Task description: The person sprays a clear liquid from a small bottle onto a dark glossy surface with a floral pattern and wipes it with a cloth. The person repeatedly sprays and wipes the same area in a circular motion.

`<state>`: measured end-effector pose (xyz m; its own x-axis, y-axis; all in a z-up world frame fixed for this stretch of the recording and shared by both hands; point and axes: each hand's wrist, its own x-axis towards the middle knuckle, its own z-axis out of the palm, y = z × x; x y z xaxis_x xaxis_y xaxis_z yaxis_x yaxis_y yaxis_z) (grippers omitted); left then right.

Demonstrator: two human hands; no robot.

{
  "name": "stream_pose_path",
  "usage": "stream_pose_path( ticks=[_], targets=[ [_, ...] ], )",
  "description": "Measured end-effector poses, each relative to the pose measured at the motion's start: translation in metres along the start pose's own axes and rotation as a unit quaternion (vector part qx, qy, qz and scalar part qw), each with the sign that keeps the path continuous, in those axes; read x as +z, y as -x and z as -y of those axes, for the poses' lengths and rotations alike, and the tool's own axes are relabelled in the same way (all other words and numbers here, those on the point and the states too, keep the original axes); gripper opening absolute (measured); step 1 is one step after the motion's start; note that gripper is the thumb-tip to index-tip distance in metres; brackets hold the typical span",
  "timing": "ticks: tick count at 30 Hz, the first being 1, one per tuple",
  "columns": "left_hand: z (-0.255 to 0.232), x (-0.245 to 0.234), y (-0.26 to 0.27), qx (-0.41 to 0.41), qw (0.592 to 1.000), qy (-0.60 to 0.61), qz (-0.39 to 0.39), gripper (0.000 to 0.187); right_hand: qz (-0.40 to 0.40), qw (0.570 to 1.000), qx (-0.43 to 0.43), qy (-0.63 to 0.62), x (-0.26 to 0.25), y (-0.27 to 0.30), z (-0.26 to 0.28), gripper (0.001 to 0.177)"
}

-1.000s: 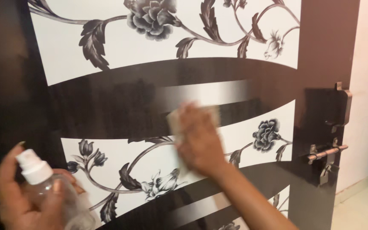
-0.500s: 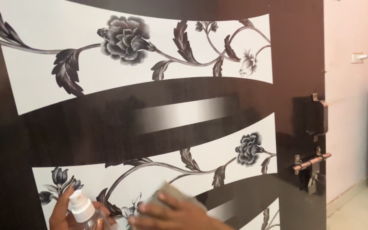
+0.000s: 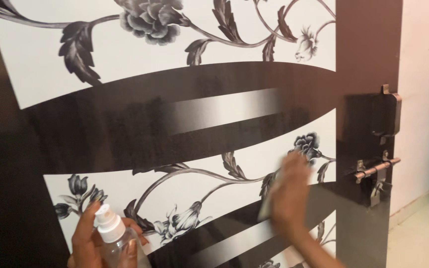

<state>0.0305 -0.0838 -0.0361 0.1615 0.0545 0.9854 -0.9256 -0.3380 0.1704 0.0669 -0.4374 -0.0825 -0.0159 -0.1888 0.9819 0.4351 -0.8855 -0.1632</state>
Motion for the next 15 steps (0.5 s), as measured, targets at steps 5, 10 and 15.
stream_pose_path(
  ticks=[5,10,15],
  targets=[
    [-0.009,0.0,-0.006,0.015,1.0,-0.015,-0.002,0.071,0.154,0.933,-0.324,0.039,0.023,0.014,0.079,0.078],
    [-0.006,0.001,-0.01,0.021,1.0,-0.021,-0.008,0.07,0.126,0.97,-0.202,0.059,0.032,-0.077,0.037,0.073],
    [0.003,-0.001,0.001,0.004,1.0,-0.016,-0.009,0.07,0.002,0.998,0.046,0.044,-0.009,-0.057,-0.037,0.066]
  ],
)
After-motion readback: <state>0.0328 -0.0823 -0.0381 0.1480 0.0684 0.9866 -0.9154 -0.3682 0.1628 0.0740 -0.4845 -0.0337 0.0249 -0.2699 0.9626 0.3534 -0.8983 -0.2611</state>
